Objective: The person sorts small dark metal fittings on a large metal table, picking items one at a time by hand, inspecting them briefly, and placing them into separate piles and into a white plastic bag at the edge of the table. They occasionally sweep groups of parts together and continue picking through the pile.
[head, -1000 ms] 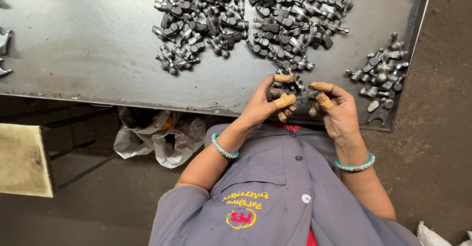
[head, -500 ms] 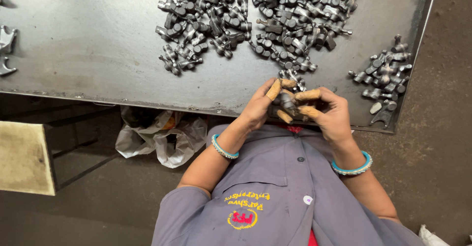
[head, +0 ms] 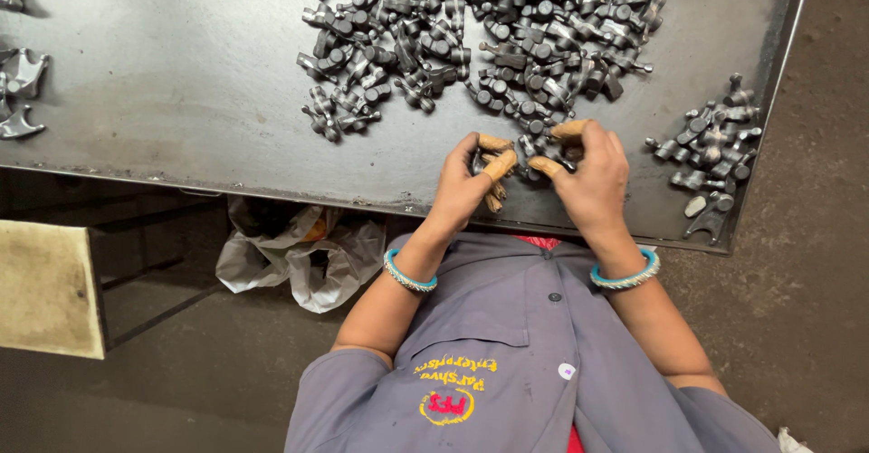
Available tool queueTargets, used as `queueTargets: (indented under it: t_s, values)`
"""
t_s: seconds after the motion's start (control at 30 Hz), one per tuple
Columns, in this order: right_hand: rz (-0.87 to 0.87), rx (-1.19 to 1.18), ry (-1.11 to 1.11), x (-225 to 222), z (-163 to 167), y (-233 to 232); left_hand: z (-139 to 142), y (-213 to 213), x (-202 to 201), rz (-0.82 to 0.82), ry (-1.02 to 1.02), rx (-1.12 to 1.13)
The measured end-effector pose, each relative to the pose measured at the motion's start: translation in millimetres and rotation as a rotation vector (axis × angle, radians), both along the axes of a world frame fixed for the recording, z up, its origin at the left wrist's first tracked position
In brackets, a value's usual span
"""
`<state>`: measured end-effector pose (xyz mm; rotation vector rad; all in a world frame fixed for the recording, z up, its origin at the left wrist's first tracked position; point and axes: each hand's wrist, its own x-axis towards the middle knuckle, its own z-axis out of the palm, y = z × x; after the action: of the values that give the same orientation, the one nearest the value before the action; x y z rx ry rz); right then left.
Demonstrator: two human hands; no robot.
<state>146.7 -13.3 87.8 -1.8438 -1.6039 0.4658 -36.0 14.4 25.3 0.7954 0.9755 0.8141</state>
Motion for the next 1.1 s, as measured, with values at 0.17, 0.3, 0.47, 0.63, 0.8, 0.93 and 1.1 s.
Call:
queueTargets:
  t_s: [0.17, 0.3, 0.47, 0.63, 0.8, 0.93, 1.1]
  values:
    - [-0.111, -0.043, 0.183, 15, 3, -25, 10, -4, 5, -0.055, -0.024, 0.028]
    - [-0.064, 0.005, 0.157, 19, 7, -44, 16, -5, 12, -0.147, -0.01, 0.029]
    - [-0.05, -0.003, 0.183, 22, 7, -48, 26, -4, 17, -0.176, 0.006, 0.015]
    - [-0.252, 0.085, -0.1, 64, 5, -47, 30, 1, 3, -0.155, 0.073, -0.044]
    - [-0.458, 0.212, -0.249, 134, -7, -48, 27, 6, -7, -0.098, 0.148, 0.03]
    - [-0.531, 0.14, -0.236, 155, -20, -43, 25, 8, -7, -0.088, 0.215, 0.103]
    - [-0.252, 0.264, -0.433, 113, -5, -41, 28, 5, -2, -0.118, 0.281, 0.131]
